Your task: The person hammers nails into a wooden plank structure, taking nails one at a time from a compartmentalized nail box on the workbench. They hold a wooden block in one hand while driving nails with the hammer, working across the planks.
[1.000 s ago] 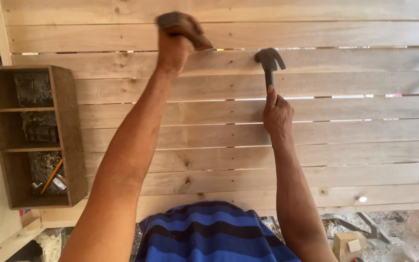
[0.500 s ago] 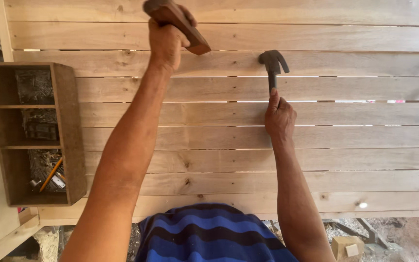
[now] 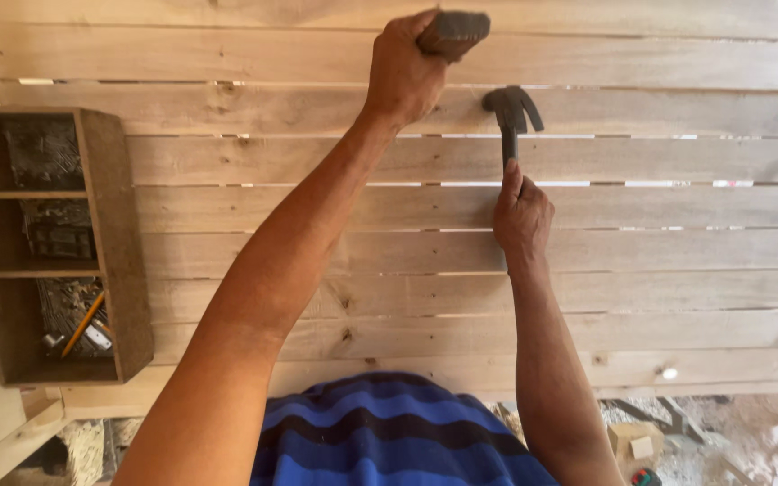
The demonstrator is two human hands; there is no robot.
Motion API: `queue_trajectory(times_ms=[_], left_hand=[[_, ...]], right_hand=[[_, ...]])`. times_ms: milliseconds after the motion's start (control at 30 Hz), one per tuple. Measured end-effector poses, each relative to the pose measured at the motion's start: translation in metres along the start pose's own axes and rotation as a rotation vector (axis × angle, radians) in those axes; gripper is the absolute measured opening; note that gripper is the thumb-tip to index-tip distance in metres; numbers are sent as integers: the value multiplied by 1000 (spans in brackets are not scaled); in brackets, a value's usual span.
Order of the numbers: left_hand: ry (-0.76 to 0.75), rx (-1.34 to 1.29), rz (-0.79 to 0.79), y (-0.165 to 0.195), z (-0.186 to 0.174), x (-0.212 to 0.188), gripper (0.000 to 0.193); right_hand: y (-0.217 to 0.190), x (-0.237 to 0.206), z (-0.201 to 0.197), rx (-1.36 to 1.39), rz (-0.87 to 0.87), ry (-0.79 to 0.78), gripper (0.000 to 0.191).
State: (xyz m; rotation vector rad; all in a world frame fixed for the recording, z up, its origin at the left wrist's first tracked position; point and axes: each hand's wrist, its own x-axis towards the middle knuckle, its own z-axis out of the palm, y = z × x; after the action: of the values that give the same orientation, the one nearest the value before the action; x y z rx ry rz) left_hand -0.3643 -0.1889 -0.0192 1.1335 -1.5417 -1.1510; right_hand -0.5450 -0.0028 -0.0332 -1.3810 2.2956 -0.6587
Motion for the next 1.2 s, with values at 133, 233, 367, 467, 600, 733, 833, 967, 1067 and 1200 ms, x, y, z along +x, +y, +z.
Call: queue_trajectory(times_ms=[133, 233, 367, 467, 600, 733, 833, 967, 1067, 1200], left_hand=[[16, -69, -134, -5, -5, 5, 46], [31, -245, -104, -17, -16, 17, 37], [23, -282, -121, -21, -19, 23, 31], [-23, -189, -164, -9, -21, 20, 32], [6, -221, -210, 11, -26, 21, 33], [-2, -160, -241, 18, -29, 24, 24], [2, -143, -210, 16, -28, 25, 22], [4, -169, -238, 11, -27, 25, 20], [31, -121, -178, 6, -26, 23, 28], [-2, -158, -192, 1, -25, 18, 22]], right_hand=[[2, 0, 0, 11, 113, -74, 77], [-8, -1, -7, 35, 89, -82, 79], [-34, -4, -29, 239, 329, -202, 72], [-59, -9, -51, 302, 325, -223, 67], [-86, -26, -83, 451, 105, -150, 61], [-85, -49, -123, 807, -301, 80, 58], [-69, -48, -119, 927, -464, 171, 62], [-56, -19, -42, 750, -340, 19, 63], [-57, -13, -10, -113, 29, -233, 65], [-73, -26, -40, 156, 48, -157, 61]])
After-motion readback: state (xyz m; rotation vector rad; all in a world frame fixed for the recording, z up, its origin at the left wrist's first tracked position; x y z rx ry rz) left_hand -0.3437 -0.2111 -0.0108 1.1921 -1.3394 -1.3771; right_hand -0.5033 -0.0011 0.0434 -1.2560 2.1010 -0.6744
